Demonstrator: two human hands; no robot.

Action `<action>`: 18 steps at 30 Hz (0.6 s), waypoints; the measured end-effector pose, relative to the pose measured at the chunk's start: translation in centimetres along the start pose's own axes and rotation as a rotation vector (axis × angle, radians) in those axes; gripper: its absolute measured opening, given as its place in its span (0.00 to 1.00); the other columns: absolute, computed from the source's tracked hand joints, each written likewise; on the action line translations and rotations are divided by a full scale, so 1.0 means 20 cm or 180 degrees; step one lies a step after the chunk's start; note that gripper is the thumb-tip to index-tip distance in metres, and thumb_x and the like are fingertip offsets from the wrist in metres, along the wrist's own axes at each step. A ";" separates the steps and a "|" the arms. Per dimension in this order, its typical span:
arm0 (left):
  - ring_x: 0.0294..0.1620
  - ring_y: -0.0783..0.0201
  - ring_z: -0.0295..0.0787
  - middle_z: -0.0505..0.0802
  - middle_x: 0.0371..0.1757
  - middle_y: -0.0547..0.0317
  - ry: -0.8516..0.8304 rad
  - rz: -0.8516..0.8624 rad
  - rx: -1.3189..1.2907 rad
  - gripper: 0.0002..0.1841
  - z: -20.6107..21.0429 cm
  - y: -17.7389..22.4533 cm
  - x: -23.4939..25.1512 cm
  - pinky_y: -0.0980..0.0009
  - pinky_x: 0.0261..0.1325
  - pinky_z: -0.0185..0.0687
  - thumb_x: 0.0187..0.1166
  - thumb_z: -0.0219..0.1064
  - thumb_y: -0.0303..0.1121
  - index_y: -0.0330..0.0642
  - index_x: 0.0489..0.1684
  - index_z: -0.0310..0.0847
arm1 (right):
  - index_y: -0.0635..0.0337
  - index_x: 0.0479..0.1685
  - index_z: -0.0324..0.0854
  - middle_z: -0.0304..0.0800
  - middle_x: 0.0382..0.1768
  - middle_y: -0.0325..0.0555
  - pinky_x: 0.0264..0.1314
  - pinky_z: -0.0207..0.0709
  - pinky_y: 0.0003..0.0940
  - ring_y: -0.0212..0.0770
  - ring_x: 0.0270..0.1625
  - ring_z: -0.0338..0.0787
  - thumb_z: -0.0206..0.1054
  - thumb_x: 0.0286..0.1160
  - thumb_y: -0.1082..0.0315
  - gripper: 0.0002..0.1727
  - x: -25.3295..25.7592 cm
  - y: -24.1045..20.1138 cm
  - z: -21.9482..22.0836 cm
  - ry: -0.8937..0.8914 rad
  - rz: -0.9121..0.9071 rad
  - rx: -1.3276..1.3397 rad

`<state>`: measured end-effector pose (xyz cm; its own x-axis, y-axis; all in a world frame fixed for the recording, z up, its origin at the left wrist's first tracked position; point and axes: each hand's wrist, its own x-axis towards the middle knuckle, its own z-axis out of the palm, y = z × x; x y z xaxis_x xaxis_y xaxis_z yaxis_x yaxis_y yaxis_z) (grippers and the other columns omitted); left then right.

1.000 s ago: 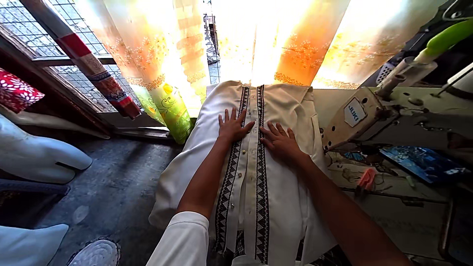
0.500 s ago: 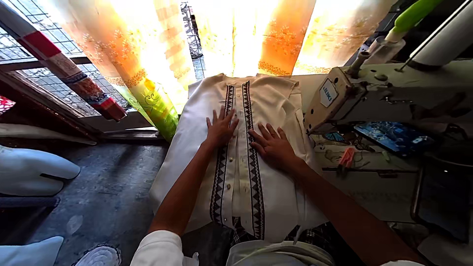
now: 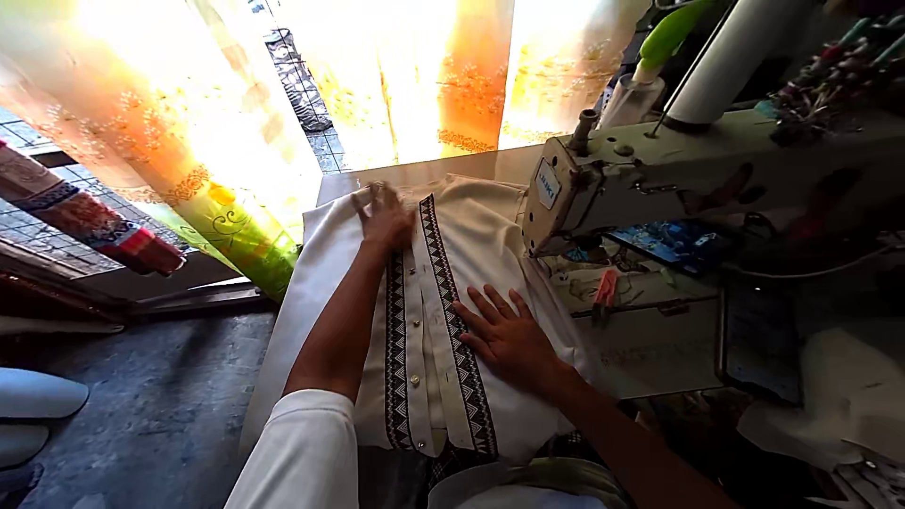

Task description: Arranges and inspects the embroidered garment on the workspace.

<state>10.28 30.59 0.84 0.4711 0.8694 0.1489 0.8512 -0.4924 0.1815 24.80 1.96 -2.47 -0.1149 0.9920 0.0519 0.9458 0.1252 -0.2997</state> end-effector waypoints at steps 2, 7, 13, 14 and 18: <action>0.94 0.24 0.32 0.53 0.91 0.22 0.0470 -0.0594 -0.0261 0.35 -0.08 0.00 0.06 0.20 0.84 0.20 0.90 0.52 0.48 0.24 0.84 0.64 | 0.29 0.93 0.59 0.55 0.94 0.41 0.92 0.32 0.68 0.54 0.96 0.49 0.35 0.91 0.38 0.33 0.00 0.00 0.00 0.0025 0.0005 0.0018; 0.77 0.37 0.74 0.87 0.69 0.39 0.0256 -0.0356 -0.0742 0.14 -0.16 0.09 0.02 0.33 0.75 0.63 0.83 0.66 0.38 0.37 0.51 0.92 | 0.29 0.92 0.60 0.56 0.93 0.42 0.92 0.33 0.69 0.54 0.96 0.50 0.37 0.91 0.38 0.32 -0.01 0.00 0.00 0.0092 0.0009 0.0093; 0.83 0.28 0.66 0.74 0.82 0.30 0.0147 0.0142 -0.0886 0.28 -0.03 0.16 -0.12 0.26 0.76 0.61 0.88 0.61 0.48 0.37 0.78 0.77 | 0.28 0.94 0.56 0.52 0.95 0.42 0.93 0.27 0.67 0.52 0.97 0.44 0.36 0.92 0.38 0.32 0.00 -0.02 -0.04 -0.0265 0.0123 0.0264; 0.84 0.28 0.65 0.72 0.84 0.29 0.0137 0.0292 -0.0931 0.29 -0.04 0.18 -0.18 0.28 0.78 0.60 0.88 0.61 0.48 0.36 0.80 0.75 | 0.28 0.94 0.56 0.51 0.95 0.42 0.93 0.26 0.67 0.52 0.97 0.43 0.37 0.92 0.38 0.32 0.00 -0.02 -0.04 -0.0276 0.0127 0.0294; 0.67 0.39 0.85 0.87 0.66 0.35 -0.0141 0.0716 -0.1304 0.21 -0.22 0.18 -0.59 0.38 0.69 0.78 0.90 0.61 0.41 0.33 0.69 0.82 | 0.28 0.94 0.55 0.50 0.95 0.41 0.94 0.25 0.66 0.51 0.98 0.40 0.37 0.92 0.39 0.32 0.01 -0.01 -0.04 -0.0299 0.0102 0.0352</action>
<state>6.78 18.33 3.97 0.6506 0.7357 0.1884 0.5695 -0.6368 0.5197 24.84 2.13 -1.64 -0.1178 0.9919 -0.0472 0.9108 0.0890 -0.4031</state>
